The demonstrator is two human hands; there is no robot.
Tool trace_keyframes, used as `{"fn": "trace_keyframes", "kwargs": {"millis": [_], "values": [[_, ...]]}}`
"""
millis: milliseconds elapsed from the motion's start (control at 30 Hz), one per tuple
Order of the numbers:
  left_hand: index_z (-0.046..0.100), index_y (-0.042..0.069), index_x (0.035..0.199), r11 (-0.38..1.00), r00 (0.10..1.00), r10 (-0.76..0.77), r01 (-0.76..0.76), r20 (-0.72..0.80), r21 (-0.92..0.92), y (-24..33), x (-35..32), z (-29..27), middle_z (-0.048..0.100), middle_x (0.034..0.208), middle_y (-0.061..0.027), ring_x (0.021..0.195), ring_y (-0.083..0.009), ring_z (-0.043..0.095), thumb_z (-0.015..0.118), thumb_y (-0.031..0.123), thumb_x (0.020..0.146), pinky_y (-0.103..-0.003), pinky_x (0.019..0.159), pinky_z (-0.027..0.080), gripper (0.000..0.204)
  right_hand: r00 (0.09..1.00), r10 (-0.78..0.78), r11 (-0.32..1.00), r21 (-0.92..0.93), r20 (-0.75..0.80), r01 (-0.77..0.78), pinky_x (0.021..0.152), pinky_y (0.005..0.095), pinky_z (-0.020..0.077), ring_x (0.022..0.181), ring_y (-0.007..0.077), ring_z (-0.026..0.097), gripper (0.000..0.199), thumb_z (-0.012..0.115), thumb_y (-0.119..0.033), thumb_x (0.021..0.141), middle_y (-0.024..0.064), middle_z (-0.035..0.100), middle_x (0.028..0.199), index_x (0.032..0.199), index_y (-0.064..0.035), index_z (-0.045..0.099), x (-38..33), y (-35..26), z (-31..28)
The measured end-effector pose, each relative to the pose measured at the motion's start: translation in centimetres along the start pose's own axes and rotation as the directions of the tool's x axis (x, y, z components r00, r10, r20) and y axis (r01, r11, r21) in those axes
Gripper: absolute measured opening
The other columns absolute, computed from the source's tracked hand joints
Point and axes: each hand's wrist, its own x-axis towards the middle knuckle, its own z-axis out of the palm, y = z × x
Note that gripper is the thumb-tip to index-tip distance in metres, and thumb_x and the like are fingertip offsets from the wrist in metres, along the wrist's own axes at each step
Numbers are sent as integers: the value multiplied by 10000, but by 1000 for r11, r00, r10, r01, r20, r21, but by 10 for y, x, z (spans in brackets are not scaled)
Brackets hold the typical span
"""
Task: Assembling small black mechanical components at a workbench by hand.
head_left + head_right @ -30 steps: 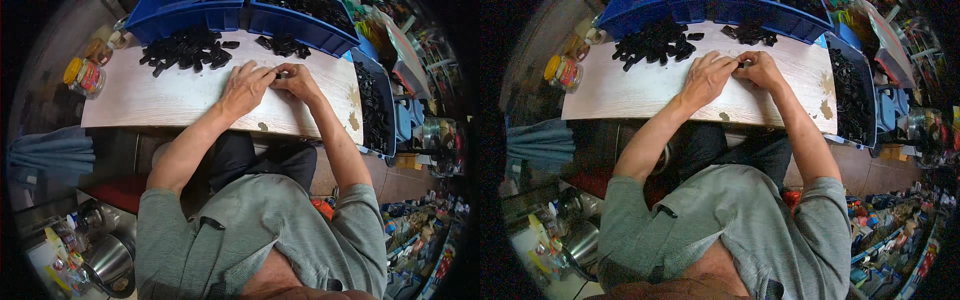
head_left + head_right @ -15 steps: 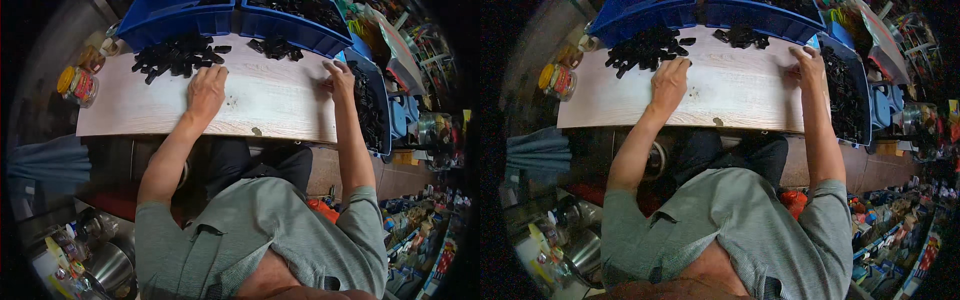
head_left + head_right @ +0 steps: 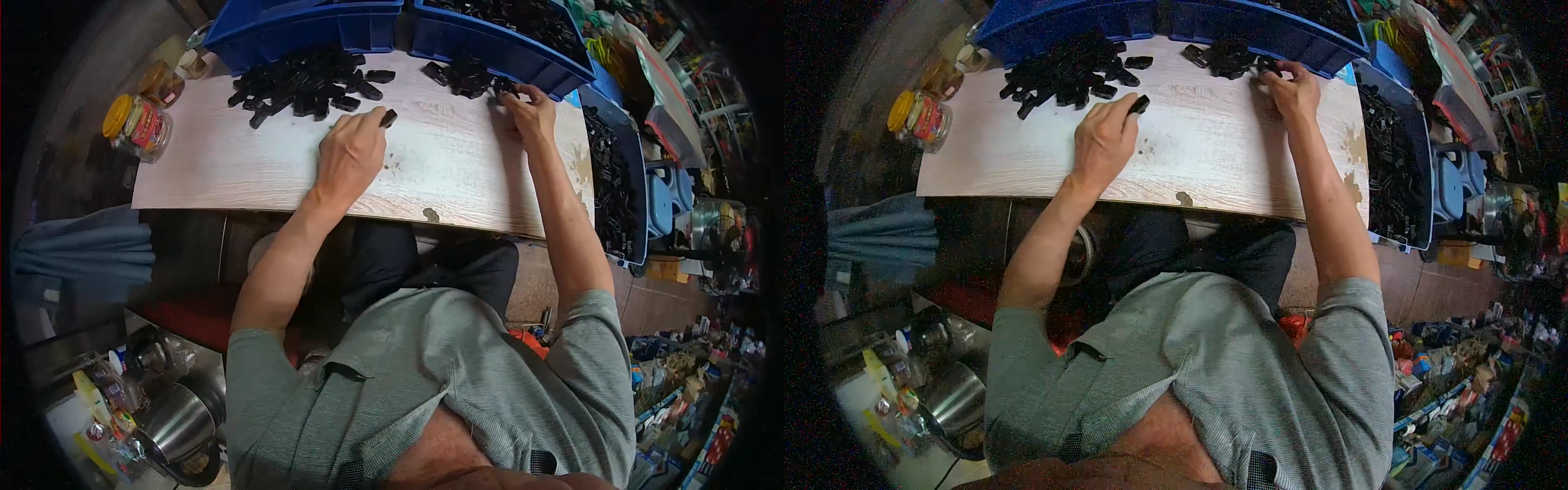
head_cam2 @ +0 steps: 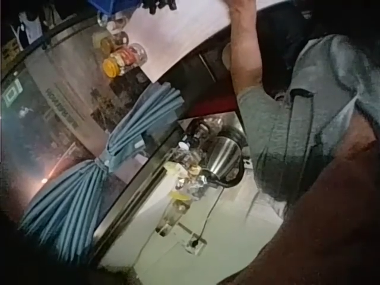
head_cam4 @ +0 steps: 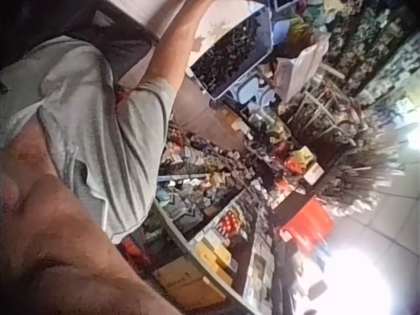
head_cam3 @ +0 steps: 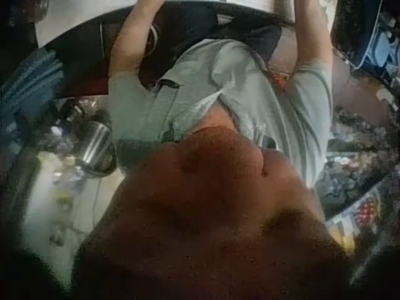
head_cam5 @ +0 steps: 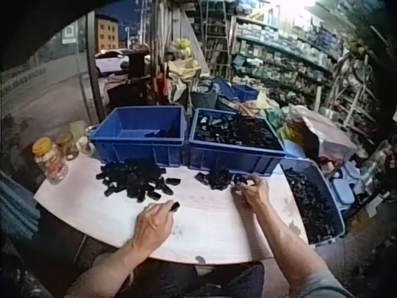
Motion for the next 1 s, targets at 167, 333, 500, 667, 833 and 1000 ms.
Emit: {"fn": "trace_keyframes", "kwargs": {"millis": [167, 333, 500, 667, 833, 1000], "values": [[703, -16, 1117, 973, 996, -48, 31, -72, -231, 19, 7, 7, 738, 1026, -191, 914, -344, 713, 631, 20, 902, -414, 805, 572, 229, 933, 91, 844, 469, 349, -258, 408, 251, 423, 473, 94, 527, 399, 799, -185, 841, 33, 649, 714, 1189, -38, 675, -51, -21, -29], [704, -11, 1079, 938, 977, 208, -211, -41, -274, 39, 27, 42, 741, 1019, -176, 950, -334, 717, 617, 17, 903, -422, 833, 582, 198, 788, 52, 942, 232, 613, -243, 436, 287, 438, 485, 117, 561, 287, 804, -125, 827, 77, 682, 726, 1081, -16, 727, -93, -51, -23], [712, 18, 1159, 937, 942, 299, -259, 154, -236, 42, 31, 56, 743, 1052, -150, 972, -305, 731, 644, 34, 917, -403, 849, 609, 252, 793, 54, 975, 140, 607, -173, 461, 297, 446, 514, 113, 546, 341, 819, -176, 812, 73, 676, 738, 1099, -7, 745, -98, -57, -19], [716, 38, 1161, 901, 903, 346, -245, 255, -357, 38, 35, 54, 742, 1060, -142, 962, -312, 726, 645, 28, 910, -401, 831, 600, 262, 833, -48, 992, 121, 551, -23, 484, 310, 463, 538, 124, 562, 361, 833, -192, 793, 63, 660, 715, 1075, 15, 745, -99, -54, -16], [698, 48, 1170, 890, 891, 397, -315, 222, -329, 38, 32, 54, 733, 1038, -121, 961, -307, 714, 642, 23, 903, -403, 825, 596, 274, 800, 21, 985, 127, 600, -121, 480, 311, 462, 532, 125, 564, 358, 831, -194, 796, 61, 652, 699, 1073, 14, 743, -100, -56, -21], [666, 46, 1188, 911, 891, 396, -349, 224, -220, 43, 22, 51, 713, 1049, -109, 985, -297, 693, 638, 10, 881, -395, 836, 589, 310, 807, 37, 985, 113, 590, -127, 489, 316, 473, 534, 135, 572, 375, 828, -195, 800, 65, 653, 699, 1105, 5, 739, -100, -57, -17]]}}
